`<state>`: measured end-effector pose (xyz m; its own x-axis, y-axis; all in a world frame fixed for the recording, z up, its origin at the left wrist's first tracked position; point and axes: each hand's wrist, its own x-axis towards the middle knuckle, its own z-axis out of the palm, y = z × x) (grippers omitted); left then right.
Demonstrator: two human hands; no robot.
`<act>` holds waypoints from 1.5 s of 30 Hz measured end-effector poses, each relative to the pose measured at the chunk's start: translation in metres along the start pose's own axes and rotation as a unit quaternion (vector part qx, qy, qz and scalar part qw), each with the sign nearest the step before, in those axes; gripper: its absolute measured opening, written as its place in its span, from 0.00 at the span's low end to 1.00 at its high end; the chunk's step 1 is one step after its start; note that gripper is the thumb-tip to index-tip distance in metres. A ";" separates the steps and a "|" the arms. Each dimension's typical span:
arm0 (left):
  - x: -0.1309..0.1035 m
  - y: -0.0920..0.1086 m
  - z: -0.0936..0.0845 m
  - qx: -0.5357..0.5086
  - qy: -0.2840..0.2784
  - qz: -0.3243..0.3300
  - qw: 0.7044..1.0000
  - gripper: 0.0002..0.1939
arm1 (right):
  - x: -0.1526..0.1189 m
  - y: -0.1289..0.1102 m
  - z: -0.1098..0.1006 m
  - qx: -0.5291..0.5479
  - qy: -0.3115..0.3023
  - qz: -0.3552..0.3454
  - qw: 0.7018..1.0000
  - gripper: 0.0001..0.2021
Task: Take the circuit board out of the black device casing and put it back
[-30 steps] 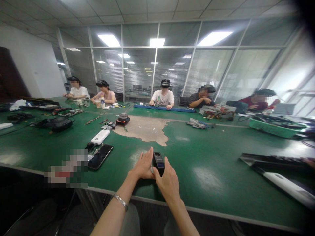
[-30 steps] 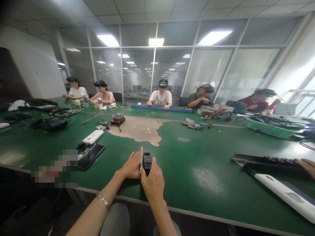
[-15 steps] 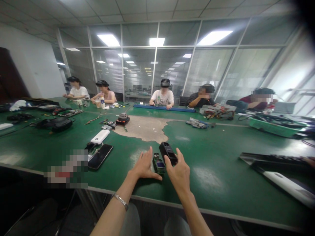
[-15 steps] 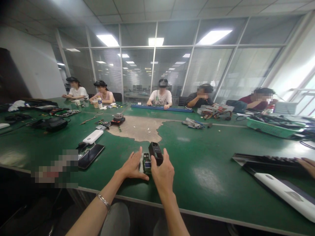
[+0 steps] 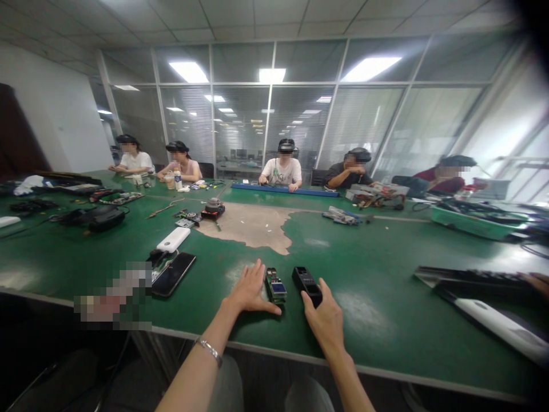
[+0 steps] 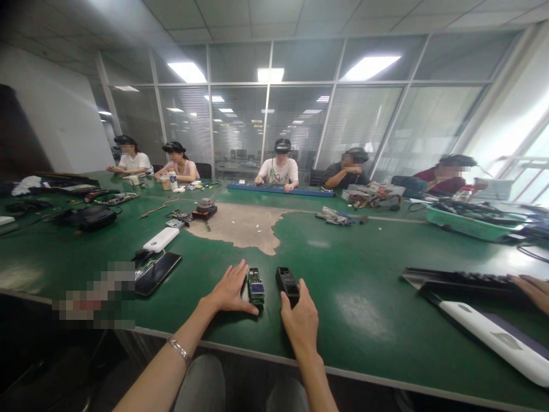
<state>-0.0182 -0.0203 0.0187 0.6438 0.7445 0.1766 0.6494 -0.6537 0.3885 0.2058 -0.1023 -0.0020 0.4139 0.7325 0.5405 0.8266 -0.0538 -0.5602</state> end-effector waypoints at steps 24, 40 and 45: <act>0.000 0.000 0.001 0.015 0.012 0.004 1.000 0.66 | -0.007 -0.005 -0.002 -0.047 0.001 -0.033 0.998 0.33; -0.001 -0.003 0.005 0.002 0.036 0.008 0.999 0.61 | -0.002 -0.098 -0.015 0.001 -0.037 -0.025 0.999 0.34; 0.000 -0.003 0.003 -0.004 0.031 0.010 0.999 0.64 | -0.007 -0.105 -0.011 -0.030 -0.055 -0.037 0.997 0.33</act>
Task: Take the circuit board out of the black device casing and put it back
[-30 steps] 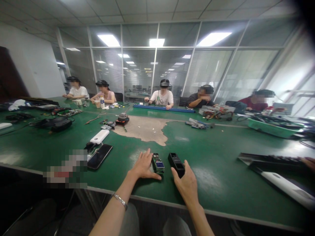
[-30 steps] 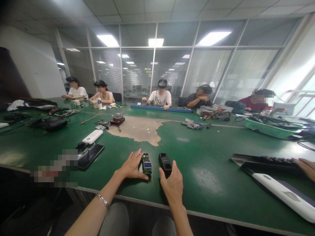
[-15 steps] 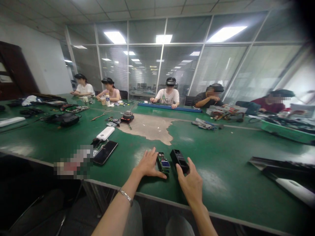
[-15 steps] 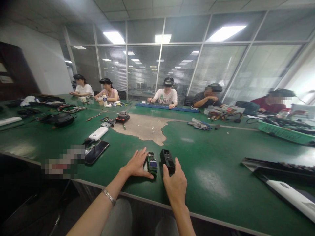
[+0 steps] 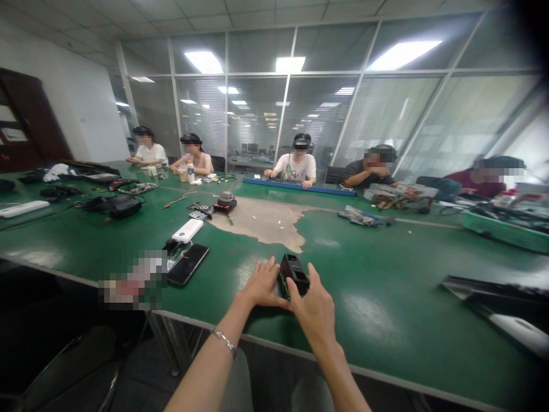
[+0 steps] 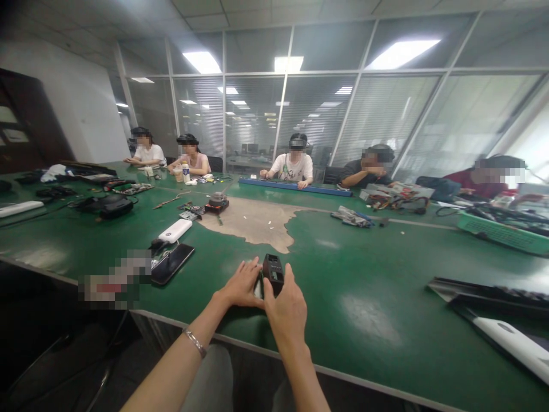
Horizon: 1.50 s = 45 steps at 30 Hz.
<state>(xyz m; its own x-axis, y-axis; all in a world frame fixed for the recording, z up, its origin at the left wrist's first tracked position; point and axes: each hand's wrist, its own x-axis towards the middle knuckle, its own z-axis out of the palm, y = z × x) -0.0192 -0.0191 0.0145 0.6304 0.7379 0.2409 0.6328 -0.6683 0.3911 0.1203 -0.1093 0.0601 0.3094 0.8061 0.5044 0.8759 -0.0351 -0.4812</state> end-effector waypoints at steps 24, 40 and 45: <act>-0.002 0.004 -0.001 -0.022 0.013 0.017 1.000 0.69 | -0.025 0.021 0.032 0.008 -0.036 -0.013 0.999 0.35; -0.003 0.005 -0.001 0.002 0.000 0.008 1.000 0.62 | -0.024 0.022 0.035 0.047 -0.007 -0.022 0.999 0.39; -0.004 0.006 -0.002 -0.007 0.010 0.009 1.000 0.63 | -0.016 0.017 0.030 0.021 -0.018 -0.011 1.000 0.37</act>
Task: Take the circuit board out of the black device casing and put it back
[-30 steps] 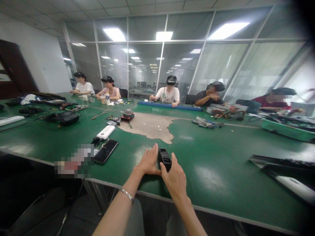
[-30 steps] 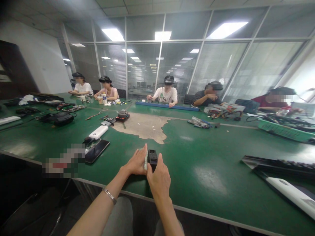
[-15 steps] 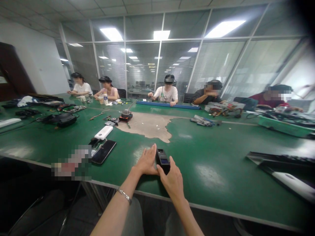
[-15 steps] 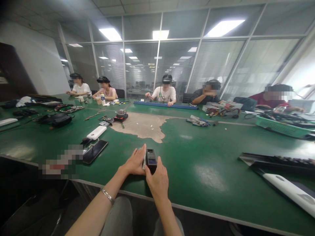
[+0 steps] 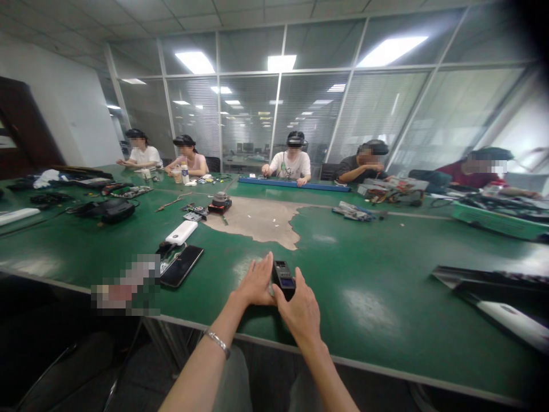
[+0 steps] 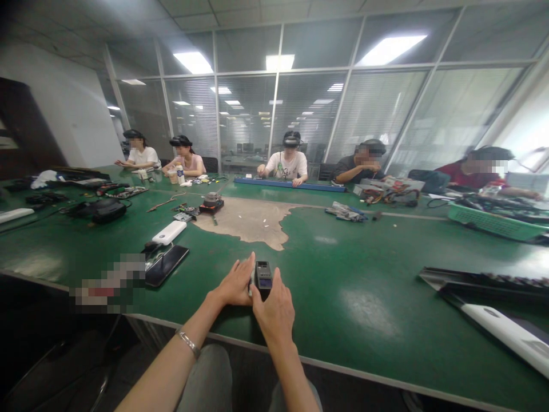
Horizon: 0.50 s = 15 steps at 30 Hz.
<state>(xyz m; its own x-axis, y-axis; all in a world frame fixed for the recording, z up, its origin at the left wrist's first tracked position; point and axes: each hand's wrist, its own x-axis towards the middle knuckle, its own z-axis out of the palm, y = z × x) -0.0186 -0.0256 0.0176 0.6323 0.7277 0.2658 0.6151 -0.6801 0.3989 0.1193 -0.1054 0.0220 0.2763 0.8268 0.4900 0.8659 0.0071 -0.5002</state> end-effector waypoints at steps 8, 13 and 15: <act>0.001 0.002 -0.003 -0.017 0.001 -0.006 1.000 0.68 | 0.013 -0.012 -0.013 -0.012 0.009 0.009 1.000 0.33; 0.002 0.001 -0.004 -0.011 -0.020 -0.022 0.999 0.70 | 0.027 -0.007 -0.028 0.057 0.056 0.026 0.996 0.34; 0.002 0.000 -0.003 -0.001 -0.026 -0.021 0.999 0.70 | 0.031 0.004 -0.034 0.074 0.083 0.033 0.993 0.35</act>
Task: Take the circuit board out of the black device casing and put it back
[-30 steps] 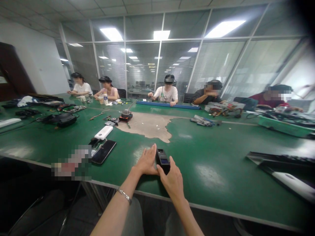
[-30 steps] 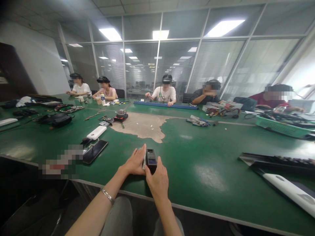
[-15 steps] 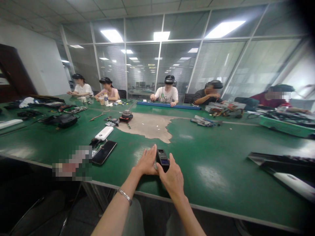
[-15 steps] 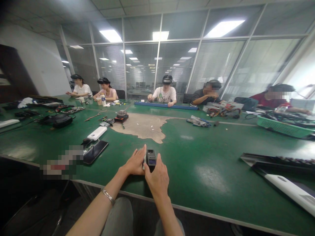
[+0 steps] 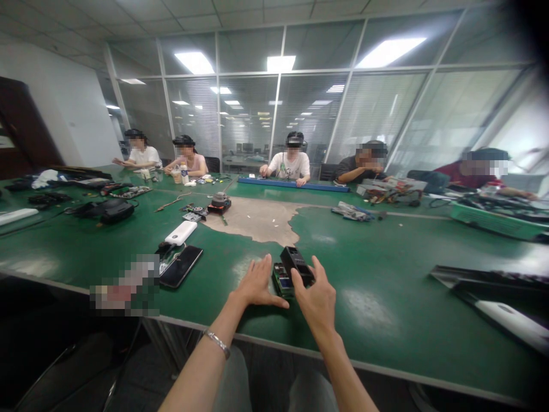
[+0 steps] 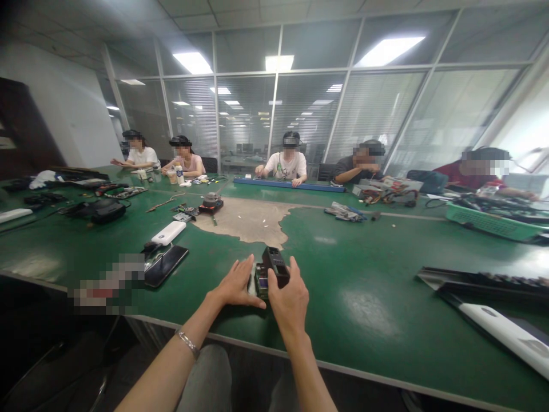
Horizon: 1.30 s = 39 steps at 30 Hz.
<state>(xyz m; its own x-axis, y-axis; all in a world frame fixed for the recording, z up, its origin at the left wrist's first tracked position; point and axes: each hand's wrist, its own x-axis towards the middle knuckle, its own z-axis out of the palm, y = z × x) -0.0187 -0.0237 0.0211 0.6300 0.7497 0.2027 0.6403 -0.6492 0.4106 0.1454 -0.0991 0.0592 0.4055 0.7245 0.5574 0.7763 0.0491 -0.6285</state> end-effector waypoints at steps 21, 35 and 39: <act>0.000 0.001 -0.001 0.011 0.004 -0.002 1.000 0.63 | -0.009 0.092 0.001 -0.075 0.011 0.014 0.997 0.37; 0.001 0.001 -0.002 0.012 0.001 -0.004 1.000 0.62 | -0.012 0.093 0.001 -0.097 -0.005 0.016 0.995 0.40; 0.001 0.000 -0.002 0.010 -0.002 -0.003 1.000 0.62 | -0.012 0.092 0.001 -0.089 0.001 0.008 0.996 0.39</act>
<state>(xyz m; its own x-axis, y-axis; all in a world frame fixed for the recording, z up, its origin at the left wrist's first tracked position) -0.0191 -0.0232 0.0232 0.6281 0.7526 0.1975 0.6525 -0.6478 0.3932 0.2117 -0.1031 -0.0059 0.4182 0.7234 0.5494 0.8436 -0.0851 -0.5302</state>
